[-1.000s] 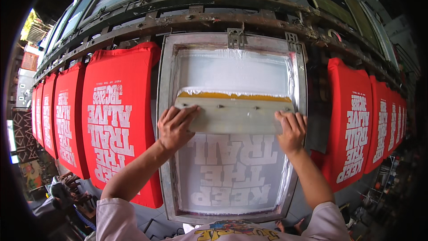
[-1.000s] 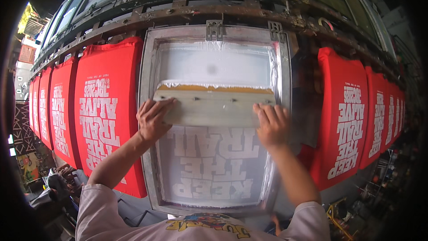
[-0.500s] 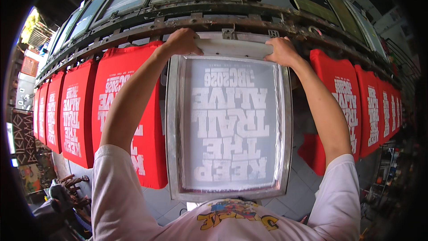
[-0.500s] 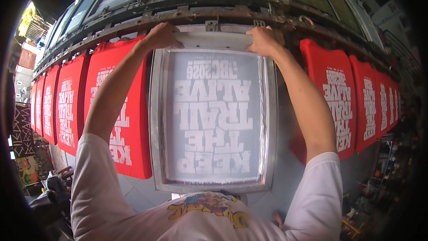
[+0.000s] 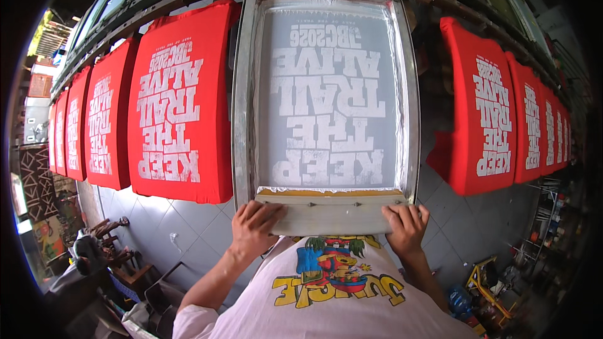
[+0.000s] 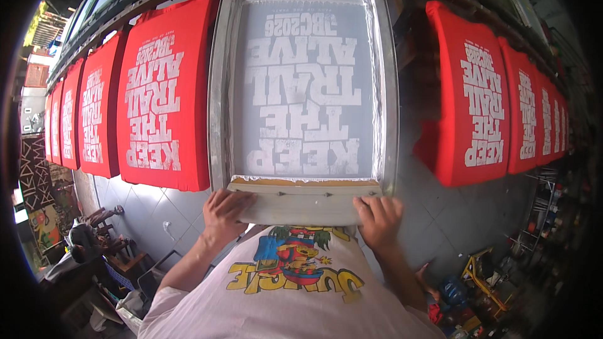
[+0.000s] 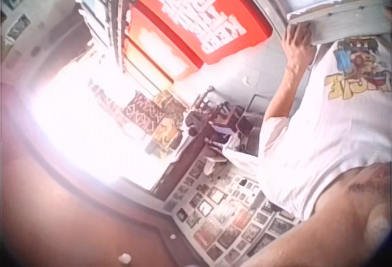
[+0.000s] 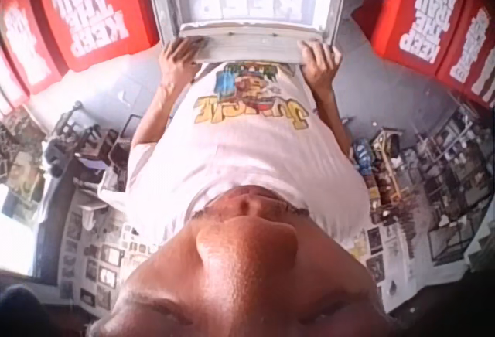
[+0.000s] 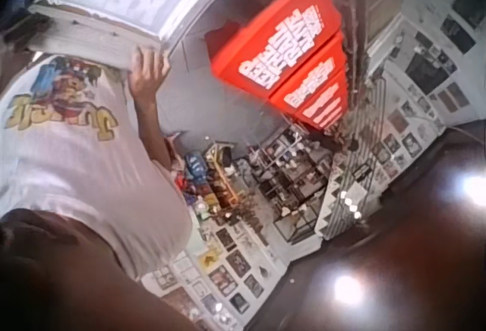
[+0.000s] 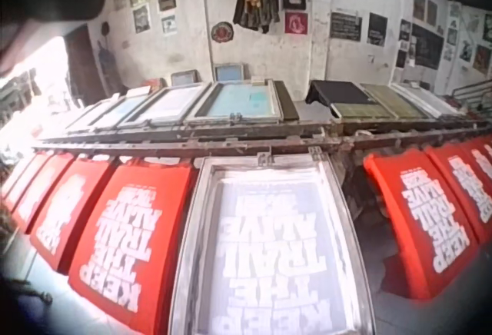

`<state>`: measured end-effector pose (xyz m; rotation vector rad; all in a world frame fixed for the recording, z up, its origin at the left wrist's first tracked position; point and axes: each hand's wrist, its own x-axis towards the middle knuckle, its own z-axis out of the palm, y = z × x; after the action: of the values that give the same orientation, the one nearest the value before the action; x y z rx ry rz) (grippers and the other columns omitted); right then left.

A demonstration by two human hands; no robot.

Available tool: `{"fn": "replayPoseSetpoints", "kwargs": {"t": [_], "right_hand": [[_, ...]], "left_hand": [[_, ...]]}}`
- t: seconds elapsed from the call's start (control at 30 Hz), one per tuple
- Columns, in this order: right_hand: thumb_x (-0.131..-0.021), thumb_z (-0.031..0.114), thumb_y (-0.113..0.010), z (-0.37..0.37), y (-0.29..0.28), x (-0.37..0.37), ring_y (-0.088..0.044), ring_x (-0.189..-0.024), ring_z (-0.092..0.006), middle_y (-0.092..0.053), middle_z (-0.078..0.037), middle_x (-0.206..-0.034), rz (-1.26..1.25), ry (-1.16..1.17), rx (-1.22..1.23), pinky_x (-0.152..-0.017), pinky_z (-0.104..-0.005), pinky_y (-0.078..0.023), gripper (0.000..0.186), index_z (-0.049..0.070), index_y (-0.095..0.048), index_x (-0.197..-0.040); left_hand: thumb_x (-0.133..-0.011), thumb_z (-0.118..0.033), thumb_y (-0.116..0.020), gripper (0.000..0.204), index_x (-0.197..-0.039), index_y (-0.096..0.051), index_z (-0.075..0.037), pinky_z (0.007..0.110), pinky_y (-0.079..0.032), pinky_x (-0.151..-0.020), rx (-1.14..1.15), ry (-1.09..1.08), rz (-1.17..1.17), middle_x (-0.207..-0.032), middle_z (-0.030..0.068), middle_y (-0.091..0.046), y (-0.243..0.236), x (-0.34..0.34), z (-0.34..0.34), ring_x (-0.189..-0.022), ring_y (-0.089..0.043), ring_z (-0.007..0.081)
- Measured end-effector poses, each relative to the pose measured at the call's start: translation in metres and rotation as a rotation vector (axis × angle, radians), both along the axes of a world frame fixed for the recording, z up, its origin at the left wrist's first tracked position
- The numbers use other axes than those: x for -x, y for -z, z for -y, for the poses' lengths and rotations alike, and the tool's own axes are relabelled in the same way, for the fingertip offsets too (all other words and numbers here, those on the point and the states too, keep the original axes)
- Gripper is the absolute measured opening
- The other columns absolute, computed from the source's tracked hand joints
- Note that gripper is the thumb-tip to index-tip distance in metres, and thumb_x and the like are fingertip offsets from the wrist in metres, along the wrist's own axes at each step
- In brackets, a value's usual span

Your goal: The person performs screen printing on red shirts using a manual carousel press, spreading white ink across the screen with a squeegee and then rotating the press to work on the next shirt. After completing a sequence, they walk to a storage area and handle a piece of black apparel.

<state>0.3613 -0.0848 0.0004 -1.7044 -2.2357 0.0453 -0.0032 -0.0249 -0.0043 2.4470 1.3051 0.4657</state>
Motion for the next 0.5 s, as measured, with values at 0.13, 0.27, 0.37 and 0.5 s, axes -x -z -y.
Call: {"fn": "replayPoseSetpoints", "kwargs": {"t": [0.13,0.27,0.37,0.5], "right_hand": [[-0.084,0.006,-0.065,0.015,0.013,0.004,-0.060,-0.083,-0.0206,-0.069,-0.001,-0.096,0.002,0.002,0.000,-0.088,-0.0421,-0.037,0.024,0.010,-0.074,-0.105],[-0.084,0.008,-0.066,0.013,0.021,0.002,-0.060,-0.083,-0.0204,-0.069,-0.001,-0.096,0.017,-0.007,-0.009,-0.088,-0.0415,-0.038,0.022,0.011,-0.075,-0.104],[-0.087,0.008,-0.065,0.009,0.026,0.005,-0.061,-0.078,-0.0203,-0.071,-0.002,-0.091,-0.014,0.025,-0.058,-0.080,-0.0392,-0.039,0.016,0.011,-0.075,-0.099],[-0.087,0.009,-0.068,-0.006,0.051,0.006,-0.063,-0.075,-0.0214,-0.072,-0.004,-0.090,-0.027,0.082,-0.116,-0.074,-0.0377,-0.041,0.010,0.010,-0.075,-0.093]], "left_hand": [[-0.054,-0.017,-0.083,0.058,-0.112,-0.077,-0.013,0.035,-0.049,-0.076,-0.012,-0.039,-0.022,-0.112,-0.0038,-0.073,0.006,0.002,0.023,-0.092,-0.063,0.0194],[-0.054,-0.021,-0.083,0.060,-0.114,-0.078,-0.014,0.035,-0.048,-0.074,-0.028,-0.024,-0.033,-0.114,-0.0034,-0.073,0.022,0.006,0.026,-0.091,-0.063,0.0185],[-0.057,-0.026,-0.081,0.058,-0.114,-0.079,-0.015,0.033,-0.047,-0.071,-0.074,-0.028,-0.046,-0.115,-0.0041,-0.074,0.030,0.004,0.026,-0.086,-0.063,0.0154],[-0.058,-0.027,-0.075,0.054,-0.111,-0.080,-0.016,0.029,-0.045,-0.069,-0.206,-0.076,-0.025,-0.111,-0.0070,-0.075,0.046,-0.003,0.001,-0.079,-0.063,0.0111]]}}
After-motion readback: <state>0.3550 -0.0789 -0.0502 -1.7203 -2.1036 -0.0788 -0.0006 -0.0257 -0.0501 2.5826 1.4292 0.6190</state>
